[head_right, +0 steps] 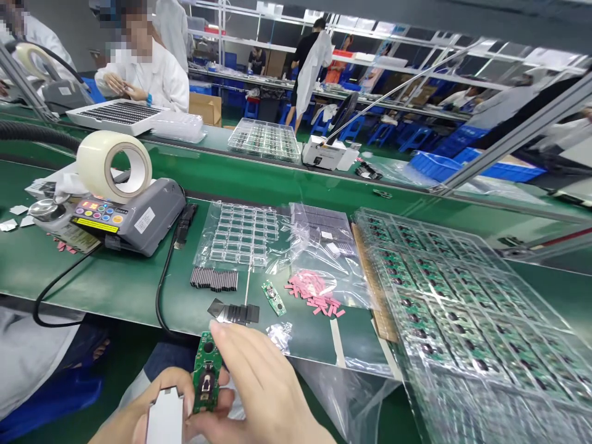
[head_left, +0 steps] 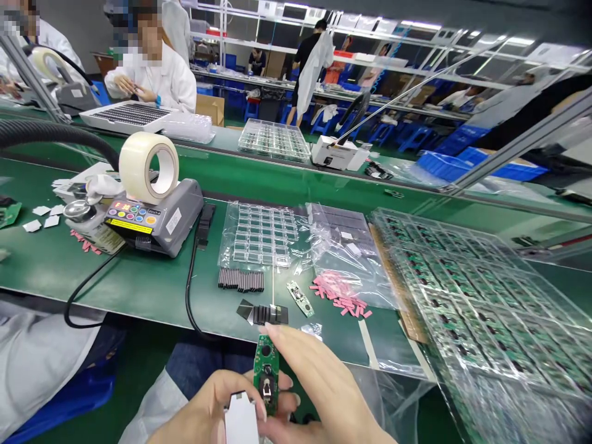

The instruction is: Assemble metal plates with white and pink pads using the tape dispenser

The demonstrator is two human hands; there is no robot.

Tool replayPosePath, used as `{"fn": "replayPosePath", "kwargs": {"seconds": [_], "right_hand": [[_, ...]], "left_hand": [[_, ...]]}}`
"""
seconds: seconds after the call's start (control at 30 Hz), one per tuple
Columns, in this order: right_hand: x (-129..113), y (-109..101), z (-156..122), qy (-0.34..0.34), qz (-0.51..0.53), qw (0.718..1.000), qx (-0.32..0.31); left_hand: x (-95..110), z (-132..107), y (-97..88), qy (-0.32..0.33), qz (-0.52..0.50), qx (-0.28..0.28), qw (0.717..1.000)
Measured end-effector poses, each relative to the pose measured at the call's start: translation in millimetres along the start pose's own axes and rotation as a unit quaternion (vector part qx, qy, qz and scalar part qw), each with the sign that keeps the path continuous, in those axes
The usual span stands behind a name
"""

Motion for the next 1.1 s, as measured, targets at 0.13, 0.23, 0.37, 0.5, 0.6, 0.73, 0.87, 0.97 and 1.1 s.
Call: {"fn": "replayPosePath", "kwargs": {"seconds": [0.13, 0.23, 0.37, 0.5, 0.6, 0.73, 0.87, 0.97, 1.1], "right_hand": [[-8, 3, 10, -0.063, -0.056, 0.996, 0.023], [-7, 3, 15, -0.089, -0.07, 0.993, 0.02], [6, -3, 13, -0.035, -0.02, 0.998, 0.037], [10, -7, 17, 0.007, 0.128, 0.992, -0.023], [2, -4, 29, -0.035, 0.169, 0.982, -0.078], [-2, 3, 41, -0.045, 0.167, 0.981, -0.092], [-1, 6, 41, -0.045, 0.153, 0.982, -0.103], [-1, 7, 40, -0.039, 0.15, 0.983, -0.102], [-1, 9, 41, -0.037, 0.148, 0.983, -0.097]], "left_hand": [[0, 3, -1.0, 0.032, -0.003, -0.018, 0.999], [1, 6, 1.2, 0.023, -0.007, -0.019, 1.0], [8, 7, 3.0, 0.02, -0.053, -0.023, 0.998], [12, 8, 1.7, -0.001, -0.1, -0.01, 0.995], [13, 9, 4.2, 0.003, -0.057, -0.004, 0.998], [14, 8, 8.3, 0.004, -0.015, 0.011, 1.0], [16, 8, 11.7, 0.004, -0.047, -0.019, 0.999], [17, 8, 11.5, 0.003, -0.059, -0.023, 0.998], [16, 6, 7.9, 0.006, -0.029, -0.005, 1.0]]}}
Point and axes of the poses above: each hand's wrist, its own z-axis towards the middle knuckle, its own y-axis out of the palm, x = y × z, the point moved 3 cm from there along z, towards the middle knuckle, and after that the axes turned 3 degrees about x, right-handed, at the moved point
